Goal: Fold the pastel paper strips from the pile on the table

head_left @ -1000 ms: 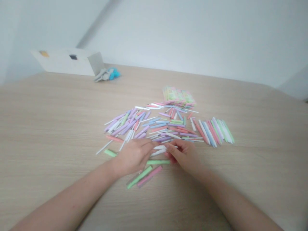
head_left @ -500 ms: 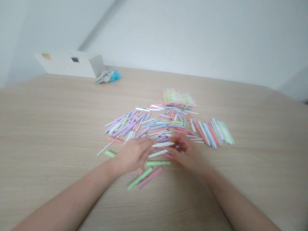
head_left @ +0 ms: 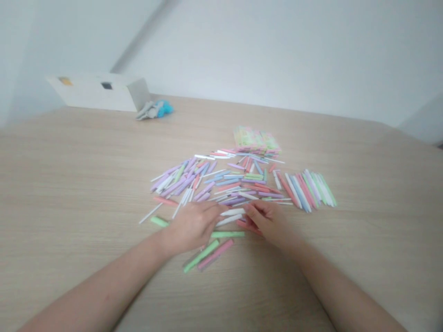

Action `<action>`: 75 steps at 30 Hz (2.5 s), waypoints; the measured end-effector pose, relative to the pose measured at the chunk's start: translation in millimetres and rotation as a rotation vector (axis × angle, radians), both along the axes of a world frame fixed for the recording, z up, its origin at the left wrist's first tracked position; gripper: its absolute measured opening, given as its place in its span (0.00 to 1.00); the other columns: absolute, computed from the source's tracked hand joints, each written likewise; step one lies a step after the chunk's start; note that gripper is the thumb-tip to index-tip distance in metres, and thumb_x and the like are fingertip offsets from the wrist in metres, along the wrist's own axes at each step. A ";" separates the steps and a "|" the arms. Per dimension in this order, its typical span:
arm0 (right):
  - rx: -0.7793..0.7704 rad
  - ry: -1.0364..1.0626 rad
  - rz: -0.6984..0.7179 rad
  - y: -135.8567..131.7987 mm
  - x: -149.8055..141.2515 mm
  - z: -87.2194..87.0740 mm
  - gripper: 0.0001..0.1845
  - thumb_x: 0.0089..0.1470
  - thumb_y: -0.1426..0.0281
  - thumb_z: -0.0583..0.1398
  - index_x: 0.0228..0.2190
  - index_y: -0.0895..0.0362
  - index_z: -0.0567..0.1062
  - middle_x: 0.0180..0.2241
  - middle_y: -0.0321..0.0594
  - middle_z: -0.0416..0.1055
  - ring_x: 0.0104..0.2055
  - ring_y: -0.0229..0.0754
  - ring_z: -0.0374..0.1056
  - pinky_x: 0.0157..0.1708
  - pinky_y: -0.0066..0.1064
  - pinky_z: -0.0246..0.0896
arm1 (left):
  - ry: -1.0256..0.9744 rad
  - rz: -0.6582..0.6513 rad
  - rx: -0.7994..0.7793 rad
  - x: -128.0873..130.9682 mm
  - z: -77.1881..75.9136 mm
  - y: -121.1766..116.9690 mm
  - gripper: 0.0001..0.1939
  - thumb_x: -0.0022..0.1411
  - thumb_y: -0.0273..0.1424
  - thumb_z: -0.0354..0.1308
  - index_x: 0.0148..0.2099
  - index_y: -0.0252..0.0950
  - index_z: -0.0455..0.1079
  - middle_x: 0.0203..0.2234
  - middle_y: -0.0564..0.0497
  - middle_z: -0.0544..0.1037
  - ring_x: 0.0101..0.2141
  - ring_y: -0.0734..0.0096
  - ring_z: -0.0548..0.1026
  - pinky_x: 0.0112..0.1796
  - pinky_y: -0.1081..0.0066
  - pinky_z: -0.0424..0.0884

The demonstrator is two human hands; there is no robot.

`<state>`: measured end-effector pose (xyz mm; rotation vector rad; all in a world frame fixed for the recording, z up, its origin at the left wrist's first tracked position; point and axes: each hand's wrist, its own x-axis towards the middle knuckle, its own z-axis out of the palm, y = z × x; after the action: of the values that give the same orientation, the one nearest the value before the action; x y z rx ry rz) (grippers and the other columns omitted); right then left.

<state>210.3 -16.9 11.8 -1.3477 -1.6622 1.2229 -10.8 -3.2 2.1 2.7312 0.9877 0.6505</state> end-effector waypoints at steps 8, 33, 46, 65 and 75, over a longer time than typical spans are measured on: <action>0.042 -0.094 0.027 3.0 1.4 -4.1 0.22 0.56 0.57 0.54 0.19 0.58 0.67 0.15 0.31 0.59 0.17 0.31 0.55 0.17 0.23 0.49 | 0.012 0.023 -0.037 0.1 0.8 -1.2 0.14 0.66 0.29 0.44 0.50 0.35 0.67 0.34 0.46 0.76 0.37 0.64 0.75 0.38 0.66 0.72; 0.141 -0.244 0.033 1.9 2.5 3.2 0.23 0.58 0.58 0.52 0.18 0.58 0.66 0.14 0.31 0.59 0.17 0.31 0.54 0.19 0.23 0.48 | -0.022 0.024 -0.029 0.3 -0.3 -1.6 0.13 0.66 0.29 0.45 0.48 0.35 0.67 0.35 0.46 0.77 0.37 0.64 0.76 0.37 0.65 0.72; 0.258 -0.165 0.039 -0.3 6.8 0.3 0.07 0.53 0.67 0.59 0.33 0.56 0.75 0.28 0.37 0.72 0.29 0.38 0.66 0.29 0.28 0.60 | -0.055 0.086 -0.089 0.1 2.5 -2.4 0.14 0.64 0.27 0.48 0.52 0.37 0.65 0.35 0.48 0.78 0.35 0.67 0.76 0.35 0.69 0.71; 0.152 -0.222 0.135 -0.2 2.3 8.3 0.21 0.58 0.61 0.54 0.19 0.58 0.70 0.15 0.31 0.60 0.18 0.31 0.54 0.19 0.24 0.46 | 0.020 0.123 0.034 0.1 8.4 -2.8 0.08 0.65 0.30 0.48 0.45 0.35 0.64 0.28 0.50 0.76 0.28 0.68 0.75 0.29 0.71 0.67; 0.177 -0.204 0.280 -0.7 2.5 6.8 0.11 0.55 0.66 0.57 0.37 0.55 0.77 0.28 0.35 0.72 0.29 0.38 0.63 0.29 0.28 0.55 | -0.003 -0.046 0.028 -3.3 8.9 0.1 0.12 0.67 0.32 0.47 0.49 0.38 0.67 0.40 0.48 0.76 0.41 0.68 0.74 0.39 0.70 0.69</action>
<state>212.8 -17.6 18.6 -1.1913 -2.1083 1.0859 -14.1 -3.1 11.1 2.7676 0.9196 0.6653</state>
